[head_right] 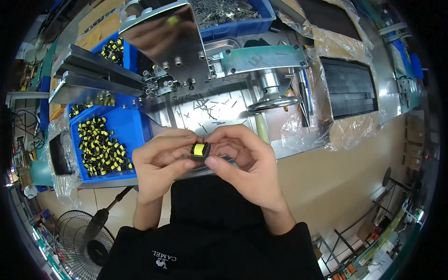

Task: Assembling small electronic transformer components using a specialized fixture and manual manipulation.

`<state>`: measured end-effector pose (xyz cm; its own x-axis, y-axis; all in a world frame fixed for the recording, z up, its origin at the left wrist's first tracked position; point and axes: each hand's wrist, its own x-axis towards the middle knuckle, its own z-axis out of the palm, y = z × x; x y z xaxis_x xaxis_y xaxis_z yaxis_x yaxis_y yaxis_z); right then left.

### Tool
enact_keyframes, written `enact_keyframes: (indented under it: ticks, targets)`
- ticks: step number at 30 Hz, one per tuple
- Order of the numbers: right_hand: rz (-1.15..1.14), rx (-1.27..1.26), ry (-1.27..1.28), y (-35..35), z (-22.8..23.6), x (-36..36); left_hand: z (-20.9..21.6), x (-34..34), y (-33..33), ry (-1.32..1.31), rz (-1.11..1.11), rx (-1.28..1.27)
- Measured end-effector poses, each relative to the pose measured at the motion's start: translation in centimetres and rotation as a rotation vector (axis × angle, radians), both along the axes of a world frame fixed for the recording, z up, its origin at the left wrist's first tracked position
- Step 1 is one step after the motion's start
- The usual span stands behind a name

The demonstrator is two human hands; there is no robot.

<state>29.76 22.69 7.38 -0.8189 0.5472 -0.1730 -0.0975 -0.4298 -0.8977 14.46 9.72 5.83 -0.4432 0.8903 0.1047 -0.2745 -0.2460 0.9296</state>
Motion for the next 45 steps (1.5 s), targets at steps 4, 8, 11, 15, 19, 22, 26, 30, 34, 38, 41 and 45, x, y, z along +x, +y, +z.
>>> enact_keyframes:
  ticks: [4, 8, 11, 15, 19, 22, 26, 30, 34, 38, 41, 45]
  targets:
    - [0.038, -0.187, 0.045, 0.5, -0.6, 0.3, 0.5, 0.3, 0.1, -0.07, -0.02, -0.002]
    - [0.084, -0.286, 0.078, 0.6, -0.1, 0.0, 1.2, 0.6, 0.1, -0.092, -0.043, -0.006]
    - [0.101, -0.299, 0.072, 0.8, -0.2, 0.0, 1.7, 0.9, 0.1, -0.085, -0.038, -0.01]
    - [0.13, -0.299, 0.066, 0.6, 0.1, -0.2, 1.6, 1.1, 0.0, -0.1, -0.029, 0.0]
    - [0.08, -0.199, 0.032, 0.9, 0.4, 0.3, 1.3, 0.8, 0.2, -0.101, -0.051, 0.011]
    - [0.053, -0.122, 0.051, 0.6, 0.9, 0.1, 1.1, 0.5, 0.1, -0.064, -0.07, 0.02]
    - [0.088, -0.041, 0.064, 0.9, 0.7, 0.3, 1.2, 0.3, -0.1, -0.08, -0.109, 0.044]
    - [0.189, 0.343, 0.091, 1.7, 0.3, 0.8, 0.6, 0.0, -0.2, -0.076, -0.135, 0.05]
    - [0.173, 0.376, 0.159, 2.0, -0.4, 0.9, 0.3, 0.2, -0.4, -0.151, -0.069, 0.036]
    - [0.012, 0.541, 0.125, 1.6, -0.3, 0.3, 0.4, 0.3, -0.3, -0.045, 0.015, 0.01]
    - [0.089, 0.603, -0.014, 1.5, 1.2, -0.1, 0.2, 0.2, -0.3, 0.016, 0.046, -0.007]
    - [-0.006, 0.496, -0.043, 0.4, 0.3, -0.4, 0.2, 0.3, 0.2, -0.003, 0.02, 0.012]
